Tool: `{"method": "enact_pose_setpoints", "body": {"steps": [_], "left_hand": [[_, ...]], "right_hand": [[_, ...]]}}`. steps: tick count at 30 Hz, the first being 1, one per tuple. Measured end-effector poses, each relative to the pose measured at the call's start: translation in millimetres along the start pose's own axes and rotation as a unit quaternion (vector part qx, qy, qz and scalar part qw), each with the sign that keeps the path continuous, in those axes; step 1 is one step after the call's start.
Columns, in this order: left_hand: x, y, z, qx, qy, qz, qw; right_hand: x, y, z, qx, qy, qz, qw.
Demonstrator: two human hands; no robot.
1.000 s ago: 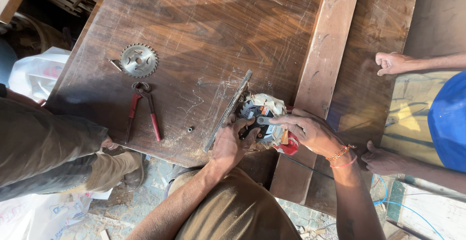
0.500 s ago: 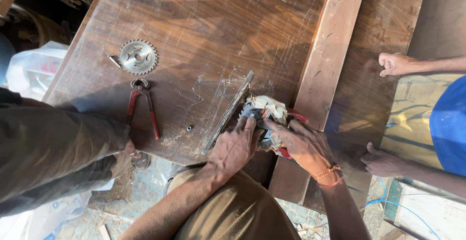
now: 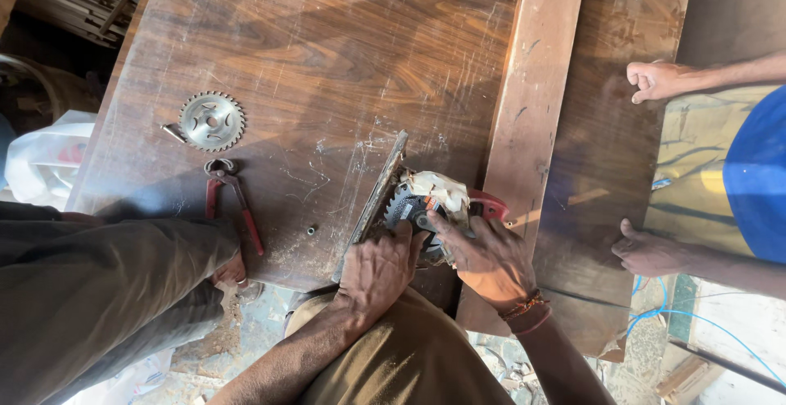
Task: The person uses a wrench to loosen and remove the blade from a circular saw on a wooden workbench. They then remove the arbor nut and washer, place the blade aside, and continue adjusting internal components of the saw with the wrench and their hands.
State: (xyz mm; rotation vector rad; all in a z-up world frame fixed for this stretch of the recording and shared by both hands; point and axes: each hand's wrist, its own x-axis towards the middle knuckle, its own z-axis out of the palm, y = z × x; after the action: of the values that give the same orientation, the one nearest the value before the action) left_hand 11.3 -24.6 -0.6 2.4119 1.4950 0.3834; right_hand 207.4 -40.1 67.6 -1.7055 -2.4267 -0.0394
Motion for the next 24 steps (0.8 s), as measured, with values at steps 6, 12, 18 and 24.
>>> {"method": "enact_pose_setpoints", "body": {"steps": [6,12,18,24], "left_hand": [[1.2,-4.0,-0.1,-0.013,0.022,-0.002,1.0],[1.1,-1.1,-4.8,0.005,-0.033,0.004,0.999],[4.0,-1.9,-5.0,-0.007,-0.059,0.009,0.998],[5.7,-5.3,-5.6,0.01,-0.075,0.032,0.997]], "right_hand": [[-7.8,-10.0,15.0,0.002,0.048,0.039,0.998],[-16.8,-22.8,19.6,-0.014,0.042,0.103,0.994],[-22.6,-34.7,21.8,-0.025,0.055,0.155,0.986],[-21.4,-45.4,20.8,-0.018,0.055,0.182,0.982]]}}
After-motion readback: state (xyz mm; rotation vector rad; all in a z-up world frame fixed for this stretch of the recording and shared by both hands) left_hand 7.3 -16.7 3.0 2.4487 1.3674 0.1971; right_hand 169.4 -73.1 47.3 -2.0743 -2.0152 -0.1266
